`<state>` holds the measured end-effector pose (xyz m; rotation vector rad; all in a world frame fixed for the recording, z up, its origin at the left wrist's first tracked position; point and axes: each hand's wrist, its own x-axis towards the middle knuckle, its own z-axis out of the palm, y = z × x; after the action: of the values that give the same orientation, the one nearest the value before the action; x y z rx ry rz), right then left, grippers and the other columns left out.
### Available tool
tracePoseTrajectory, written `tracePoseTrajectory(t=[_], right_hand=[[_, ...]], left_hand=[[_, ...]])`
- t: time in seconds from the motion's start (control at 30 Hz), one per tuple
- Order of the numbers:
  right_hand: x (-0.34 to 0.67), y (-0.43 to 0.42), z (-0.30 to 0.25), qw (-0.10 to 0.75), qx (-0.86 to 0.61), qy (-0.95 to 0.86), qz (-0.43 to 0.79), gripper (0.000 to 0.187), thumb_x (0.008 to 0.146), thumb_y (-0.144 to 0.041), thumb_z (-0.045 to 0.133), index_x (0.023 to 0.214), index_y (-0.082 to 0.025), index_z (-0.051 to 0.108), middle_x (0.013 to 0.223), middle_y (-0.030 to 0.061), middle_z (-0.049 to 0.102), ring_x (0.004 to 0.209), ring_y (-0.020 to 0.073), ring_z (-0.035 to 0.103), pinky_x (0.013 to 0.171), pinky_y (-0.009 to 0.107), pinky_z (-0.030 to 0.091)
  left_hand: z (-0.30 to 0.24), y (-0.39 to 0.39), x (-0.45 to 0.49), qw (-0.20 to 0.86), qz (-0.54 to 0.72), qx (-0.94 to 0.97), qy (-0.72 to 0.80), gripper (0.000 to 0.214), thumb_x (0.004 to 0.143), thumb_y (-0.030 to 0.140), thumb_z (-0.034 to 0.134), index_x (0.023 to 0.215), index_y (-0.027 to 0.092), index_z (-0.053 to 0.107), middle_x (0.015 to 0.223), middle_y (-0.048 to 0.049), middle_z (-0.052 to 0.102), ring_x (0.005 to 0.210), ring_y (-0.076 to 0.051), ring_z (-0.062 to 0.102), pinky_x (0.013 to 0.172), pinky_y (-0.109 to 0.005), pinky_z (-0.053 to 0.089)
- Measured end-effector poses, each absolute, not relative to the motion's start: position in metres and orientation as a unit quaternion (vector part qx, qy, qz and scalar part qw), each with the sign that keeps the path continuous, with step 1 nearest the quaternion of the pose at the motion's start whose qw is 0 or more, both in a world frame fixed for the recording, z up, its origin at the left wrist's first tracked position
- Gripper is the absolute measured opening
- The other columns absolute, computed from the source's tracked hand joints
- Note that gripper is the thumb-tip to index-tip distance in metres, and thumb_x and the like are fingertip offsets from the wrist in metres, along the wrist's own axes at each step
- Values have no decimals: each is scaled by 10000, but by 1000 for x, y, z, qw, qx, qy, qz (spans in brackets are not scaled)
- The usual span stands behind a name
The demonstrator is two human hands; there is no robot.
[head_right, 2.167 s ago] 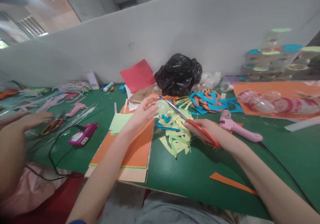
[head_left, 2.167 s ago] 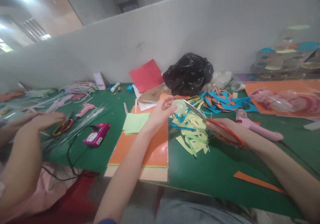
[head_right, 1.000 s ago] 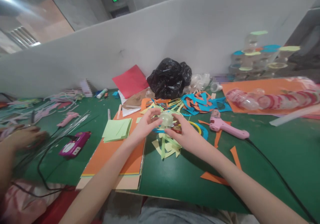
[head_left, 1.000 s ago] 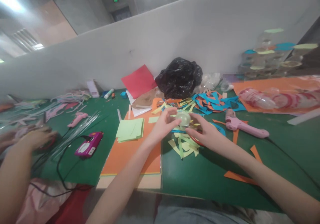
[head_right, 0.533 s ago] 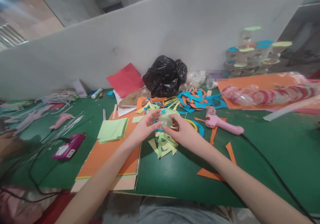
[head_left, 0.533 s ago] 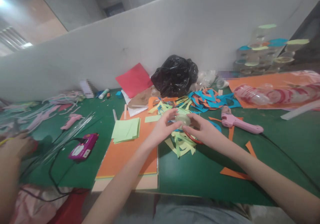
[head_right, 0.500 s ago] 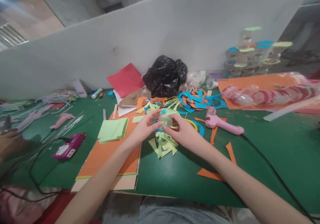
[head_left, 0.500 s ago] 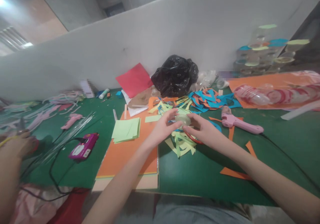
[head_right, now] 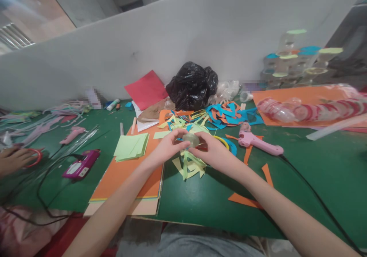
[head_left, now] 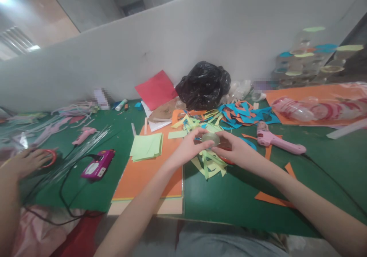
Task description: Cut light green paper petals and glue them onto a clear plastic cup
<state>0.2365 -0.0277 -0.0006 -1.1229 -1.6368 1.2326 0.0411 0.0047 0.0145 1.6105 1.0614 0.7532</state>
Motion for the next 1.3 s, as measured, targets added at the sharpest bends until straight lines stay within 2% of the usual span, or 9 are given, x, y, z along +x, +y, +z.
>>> tracePoseTrajectory(t=[0.23, 0.37, 0.57, 0.7, 0.87, 1.07, 1.3], right_hand=[[238, -27, 0, 379, -459, -663, 453, 363, 848, -477, 659, 1090, -218, 580, 1053, 50, 700, 936, 213, 710, 835, 355, 586], [238, -29, 5, 383, -456, -674, 437, 344, 858, -475, 639, 1084, -221, 590, 1048, 55, 694, 936, 210, 703, 837, 350, 594], [239, -30, 10, 384, -458, -696, 398, 331, 848, -472, 619, 1062, -222, 587, 1046, 66, 692, 933, 216, 695, 842, 366, 597], [238, -29, 8, 381, -466, -699, 387, 322, 844, -478, 613, 1033, -220, 573, 1010, 59, 690, 887, 203, 695, 820, 356, 603], [239, -29, 8, 390, -466, -696, 382, 332, 839, -457, 619, 1066, -219, 578, 1047, 60, 687, 927, 207, 695, 850, 366, 602], [237, -29, 6, 390, -473, -663, 429, 407, 824, -479, 646, 1124, -221, 550, 1028, 67, 706, 878, 216, 711, 823, 390, 615], [237, -23, -4, 426, -466, -628, 456, 455, 798, -505, 671, 1145, -240, 543, 1154, 85, 706, 1070, 244, 698, 957, 418, 582]], left_hand=[[10, 6, 42, 500, 313, 673, 446, 427, 811, 461, 756, 1131, 219, 611, 1153, -71, 648, 954, -196, 635, 848, -343, 499], [12, 5, 42, 495, 311, 671, 457, 474, 803, 484, 758, 1168, 221, 611, 1177, -83, 639, 956, -202, 629, 849, -353, 493], [17, 1, 44, 499, 307, 665, 463, 443, 793, 473, 768, 1110, 215, 597, 1123, -69, 655, 963, -209, 629, 838, -345, 487], [14, 2, 44, 489, 319, 668, 461, 441, 783, 483, 778, 1088, 220, 598, 1116, -64, 625, 930, -196, 616, 819, -337, 485], [12, 2, 44, 485, 330, 670, 455, 434, 799, 496, 762, 1091, 228, 584, 1085, -50, 597, 901, -179, 606, 814, -336, 485], [12, 4, 47, 513, 353, 664, 414, 357, 837, 455, 726, 1036, 205, 566, 1061, -68, 658, 1022, -213, 629, 895, -358, 485], [12, 4, 45, 519, 337, 672, 407, 405, 836, 433, 741, 1131, 226, 556, 1175, -78, 651, 1089, -226, 633, 939, -377, 493]])
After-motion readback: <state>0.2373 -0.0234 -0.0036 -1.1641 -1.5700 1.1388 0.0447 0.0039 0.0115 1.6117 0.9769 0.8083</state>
